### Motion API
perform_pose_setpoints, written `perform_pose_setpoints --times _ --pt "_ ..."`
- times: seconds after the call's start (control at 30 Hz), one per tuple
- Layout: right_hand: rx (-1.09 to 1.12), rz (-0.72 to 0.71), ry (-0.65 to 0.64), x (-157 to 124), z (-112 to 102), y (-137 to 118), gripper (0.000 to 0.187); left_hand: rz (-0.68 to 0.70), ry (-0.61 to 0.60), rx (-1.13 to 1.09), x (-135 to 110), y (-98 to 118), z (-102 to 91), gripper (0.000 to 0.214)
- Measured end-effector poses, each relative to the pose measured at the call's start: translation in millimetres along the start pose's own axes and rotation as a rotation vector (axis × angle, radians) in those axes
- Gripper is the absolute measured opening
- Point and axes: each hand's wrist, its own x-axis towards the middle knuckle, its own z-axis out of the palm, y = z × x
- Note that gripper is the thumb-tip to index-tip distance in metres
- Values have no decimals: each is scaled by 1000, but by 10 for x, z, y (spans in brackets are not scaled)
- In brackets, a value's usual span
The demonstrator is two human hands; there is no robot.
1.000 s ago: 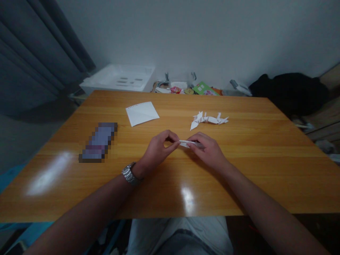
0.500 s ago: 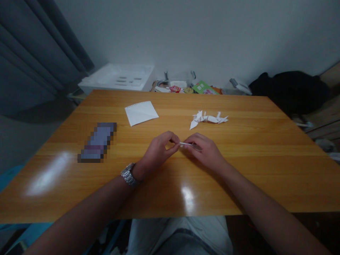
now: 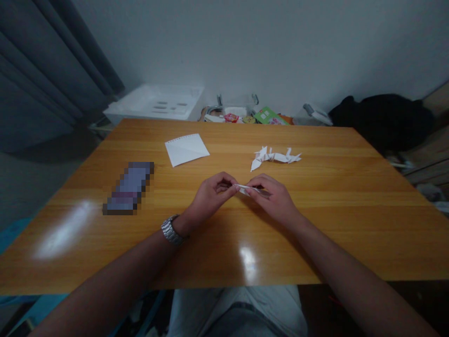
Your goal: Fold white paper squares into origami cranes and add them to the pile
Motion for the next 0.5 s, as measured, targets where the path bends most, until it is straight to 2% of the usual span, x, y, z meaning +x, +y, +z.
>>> perform_pose_setpoints --times 0.27,0.5 --pt "21 15 4 6 9 -20 10 -16 -12 -148 -10 -10 16 24" --pt "20 45 3 5 7 -28 8 6 -10 -72 -11 -7 13 23"
